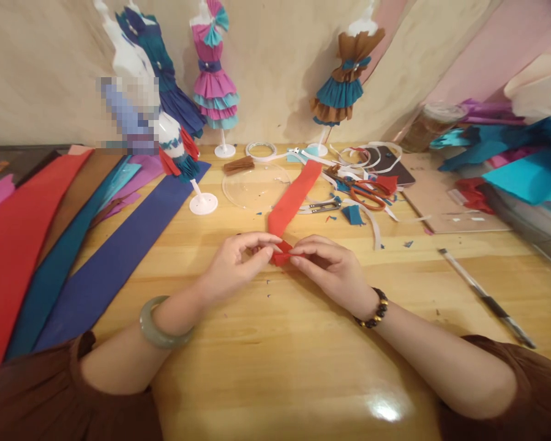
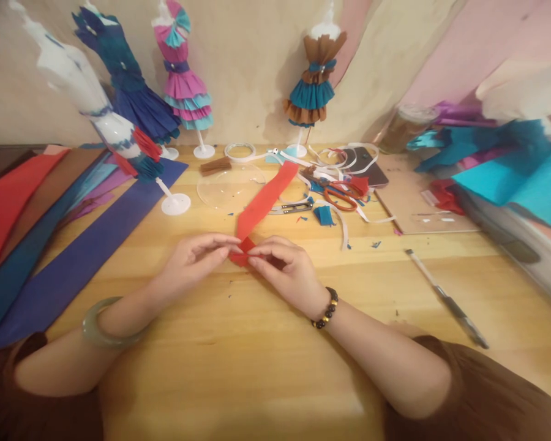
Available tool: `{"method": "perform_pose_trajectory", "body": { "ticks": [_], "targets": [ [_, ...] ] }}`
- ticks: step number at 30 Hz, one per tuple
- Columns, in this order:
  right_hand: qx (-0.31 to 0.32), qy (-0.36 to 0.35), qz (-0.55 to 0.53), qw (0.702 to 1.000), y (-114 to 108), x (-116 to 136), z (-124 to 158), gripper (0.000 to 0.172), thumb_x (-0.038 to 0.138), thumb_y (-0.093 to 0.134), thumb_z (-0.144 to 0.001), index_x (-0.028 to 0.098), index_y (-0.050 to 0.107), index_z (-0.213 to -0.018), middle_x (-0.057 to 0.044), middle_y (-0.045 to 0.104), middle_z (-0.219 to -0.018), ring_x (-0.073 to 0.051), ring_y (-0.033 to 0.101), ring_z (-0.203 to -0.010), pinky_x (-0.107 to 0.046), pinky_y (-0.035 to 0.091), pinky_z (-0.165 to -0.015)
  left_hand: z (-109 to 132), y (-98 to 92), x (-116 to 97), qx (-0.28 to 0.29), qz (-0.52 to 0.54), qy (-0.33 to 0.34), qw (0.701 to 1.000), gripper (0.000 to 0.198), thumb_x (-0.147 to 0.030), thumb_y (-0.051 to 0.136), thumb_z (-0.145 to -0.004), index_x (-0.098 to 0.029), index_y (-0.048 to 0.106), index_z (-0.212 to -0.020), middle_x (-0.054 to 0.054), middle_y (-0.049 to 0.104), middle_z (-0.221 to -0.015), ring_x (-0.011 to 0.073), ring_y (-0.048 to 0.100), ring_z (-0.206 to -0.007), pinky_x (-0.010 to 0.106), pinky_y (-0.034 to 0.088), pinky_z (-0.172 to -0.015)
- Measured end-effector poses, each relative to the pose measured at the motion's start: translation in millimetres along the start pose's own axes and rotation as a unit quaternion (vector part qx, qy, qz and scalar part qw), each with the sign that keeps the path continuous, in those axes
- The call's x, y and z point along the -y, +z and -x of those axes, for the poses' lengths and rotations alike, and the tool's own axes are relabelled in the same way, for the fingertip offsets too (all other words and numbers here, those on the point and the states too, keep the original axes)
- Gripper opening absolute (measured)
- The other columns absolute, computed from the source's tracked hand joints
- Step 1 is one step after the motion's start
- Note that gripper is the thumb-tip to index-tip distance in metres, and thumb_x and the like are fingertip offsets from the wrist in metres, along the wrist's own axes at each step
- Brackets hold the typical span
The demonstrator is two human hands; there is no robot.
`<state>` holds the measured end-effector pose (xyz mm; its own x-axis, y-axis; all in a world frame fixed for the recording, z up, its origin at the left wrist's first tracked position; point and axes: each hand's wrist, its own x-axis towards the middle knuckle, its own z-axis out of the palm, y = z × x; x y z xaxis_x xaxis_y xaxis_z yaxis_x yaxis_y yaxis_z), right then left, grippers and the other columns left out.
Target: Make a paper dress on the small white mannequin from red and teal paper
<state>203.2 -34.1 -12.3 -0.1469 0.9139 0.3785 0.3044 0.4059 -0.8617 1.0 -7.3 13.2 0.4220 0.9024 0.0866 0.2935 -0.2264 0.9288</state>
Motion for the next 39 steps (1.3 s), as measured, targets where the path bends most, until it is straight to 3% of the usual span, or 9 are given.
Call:
{"method": "perform_pose_trajectory", "body": {
  "ticks": [5,9,13,18,22,32,39],
  "targets": [
    [-0.009,0.064,-0.055,0.996,-1.5,-2.7,-0.7,0.02,0.041,0.069,-0.085,0.022,0.076,-0.085,-0.004,0.073,-0.081,-0.017,0.067,-0.072,-0.03,0.056,-0.065,-1.4,4.8,2.8,0.006,-0.033,0.026,0.999,0.022,-0.025,0.071,-0.075,-0.021,0.074,-0.096,0.003,0.076,-0.094,0.017,0.067,-0.084,0.029,0.053,-0.079],
    [0.02,0.103,-0.079,0.991,0.0,-3.8,2.4,0.025,0.044,0.066,-0.087,0.023,0.075,-0.098,-0.004,0.076,-0.083,-0.016,0.068,-0.067,-0.029,0.057,-0.06,-1.8,8.2,5.0,0.002,-0.003,0.006,1.0,0.011,-0.025,0.065,-0.081,-0.019,0.073,-0.082,0.002,0.075,-0.082,0.0148,0.065,-0.075,0.026,0.052,-0.072],
    [0.006,0.016,-0.003,1.0,1.7,-0.8,4.6,0.026,0.038,0.068,-0.087,0.023,0.071,-0.109,-0.008,0.074,-0.099,-0.019,0.069,-0.083,-0.034,0.059,-0.075,-0.4,9.1,5.1,0.019,0.031,-0.025,0.999,0.015,-0.025,0.06,-0.083,-0.017,0.073,-0.081,0.002,0.074,-0.077,0.0134,0.064,-0.069,0.022,0.05,-0.063],
    [0.026,-0.108,0.091,0.99,2.6,2.9,5.4,0.033,0.029,0.074,-0.083,0.023,0.067,-0.115,-0.01,0.071,-0.105,-0.022,0.067,-0.097,-0.039,0.056,-0.087,2.7,13.3,6.2,0.014,-0.004,0.006,1.0,0.015,-0.019,0.059,-0.08,-0.017,0.073,-0.083,0.0,0.07,-0.069,0.0113,0.06,-0.062,0.02,0.046,-0.058],
    [0.013,-0.107,0.112,0.988,2.6,3.1,5.4,0.019,0.02,0.063,-0.09,0.023,0.069,-0.108,-0.009,0.073,-0.099,-0.02,0.068,-0.09,-0.036,0.057,-0.081,4.0,13.9,7.7,-0.003,-0.042,0.034,0.999,0.014,-0.023,0.059,-0.083,-0.016,0.07,-0.077,-0.001,0.065,-0.066,0.0104,0.056,-0.061,0.02,0.044,-0.058],
    [0.002,-0.112,0.089,0.99,2.8,0.3,5.0,0.018,0.015,0.064,-0.089,0.021,0.074,-0.103,-0.007,0.075,-0.094,-0.017,0.07,-0.082,-0.03,0.058,-0.073,3.6,13.4,11.0,-0.002,-0.026,0.038,0.999,0.016,-0.024,0.057,-0.085,-0.015,0.07,-0.08,0.0,0.067,-0.069,0.0101,0.057,-0.061,0.02,0.045,-0.059],
    [0.006,-0.112,0.102,0.988,1.2,0.8,5.6,0.018,0.016,0.063,-0.089,0.022,0.077,-0.099,-0.008,0.074,-0.09,-0.017,0.07,-0.078,-0.03,0.058,-0.07,1.9,12.1,10.1,-0.007,0.02,0.007,1.0,0.017,-0.026,0.059,-0.084,-0.016,0.072,-0.08,0.0,0.069,-0.07,0.0105,0.058,-0.062,0.02,0.044,-0.057]
  ]
}}
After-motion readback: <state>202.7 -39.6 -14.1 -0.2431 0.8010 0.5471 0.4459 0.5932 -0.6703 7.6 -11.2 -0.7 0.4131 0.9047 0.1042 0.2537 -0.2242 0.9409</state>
